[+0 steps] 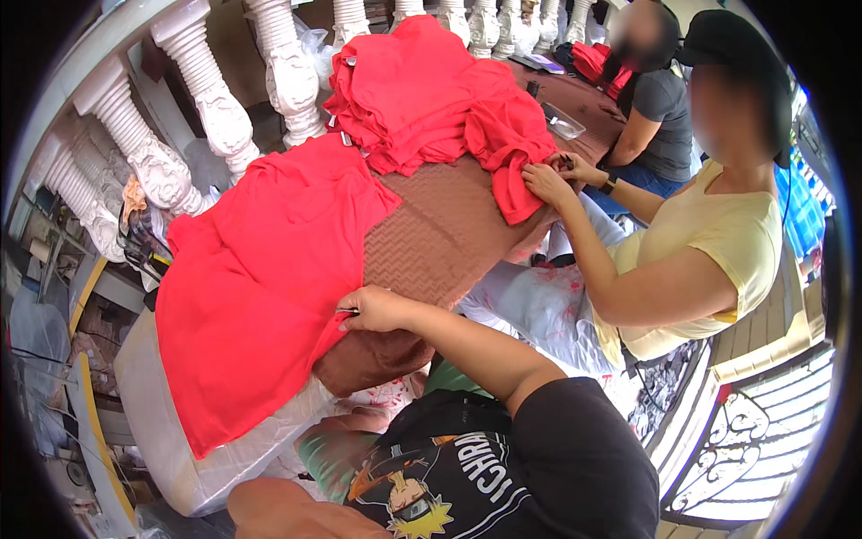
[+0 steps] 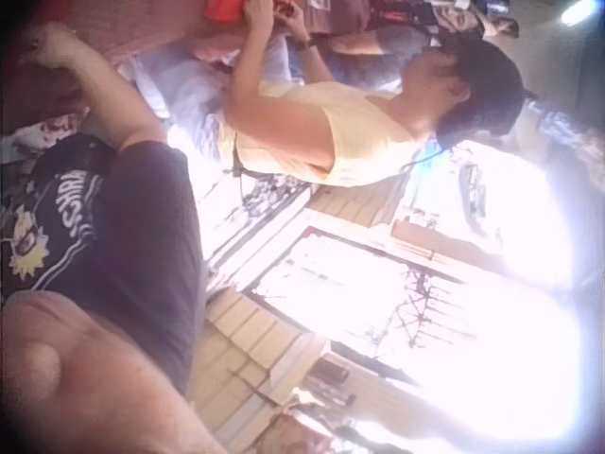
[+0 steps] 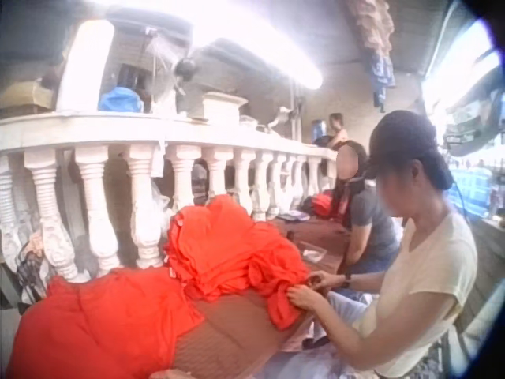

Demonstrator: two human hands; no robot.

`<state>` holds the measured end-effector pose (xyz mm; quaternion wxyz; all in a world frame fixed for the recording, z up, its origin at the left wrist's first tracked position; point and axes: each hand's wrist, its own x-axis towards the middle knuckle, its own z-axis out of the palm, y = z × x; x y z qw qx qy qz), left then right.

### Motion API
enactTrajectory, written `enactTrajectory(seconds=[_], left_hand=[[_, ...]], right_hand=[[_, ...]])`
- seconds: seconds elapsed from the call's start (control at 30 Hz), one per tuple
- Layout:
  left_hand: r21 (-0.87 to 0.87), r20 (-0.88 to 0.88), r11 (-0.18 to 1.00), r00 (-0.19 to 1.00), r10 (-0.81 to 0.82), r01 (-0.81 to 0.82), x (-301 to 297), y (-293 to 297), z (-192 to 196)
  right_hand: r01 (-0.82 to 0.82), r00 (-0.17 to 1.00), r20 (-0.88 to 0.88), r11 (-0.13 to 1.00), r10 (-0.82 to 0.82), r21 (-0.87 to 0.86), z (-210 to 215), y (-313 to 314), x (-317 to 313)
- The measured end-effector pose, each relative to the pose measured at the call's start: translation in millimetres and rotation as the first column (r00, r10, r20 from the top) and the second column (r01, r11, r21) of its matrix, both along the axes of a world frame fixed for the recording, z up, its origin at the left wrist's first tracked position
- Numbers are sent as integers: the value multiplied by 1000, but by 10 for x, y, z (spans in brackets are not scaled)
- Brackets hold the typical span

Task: The person uses small thread snips to trim loose threads from red t-shirts, picking up and turning over several shirts on a work table in a garment factory.

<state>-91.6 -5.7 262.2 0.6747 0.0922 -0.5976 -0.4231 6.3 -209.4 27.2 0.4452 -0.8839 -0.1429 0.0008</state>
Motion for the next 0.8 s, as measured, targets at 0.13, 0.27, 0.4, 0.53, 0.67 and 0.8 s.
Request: enactTrajectory(seconds=[0.13, 0.27, 0.4, 0.53, 0.67, 0.8], left_hand=[[-99, 7, 981, 986, 167, -165, 0, 86, -8], [77, -168, 830, 814, 556, -552, -388, 209, 96], [170, 11, 733, 745, 667, -658, -407, 357, 183], [-504, 35, 468, 524, 851, -726, -181, 215, -246], [-226, 849, 648, 179, 497, -728, 332, 155, -309], [-170, 746, -176, -244, 620, -970, 842, 21, -1540]], right_hand=[[2, 1000, 15, 999, -3, 47, -27, 7, 10], [-6, 1000, 16, 999, 6, 41, -79, -59, 6], [-2, 1000, 8, 1000, 1, 27, -55, 4, 33], [-12, 997, 73, 999, 8, 53, -105, 87, 76], [104, 995, -37, 958, -97, 268, -219, -78, -7], [243, 923, -377, 874, -76, 421, 167, 78, -53]])
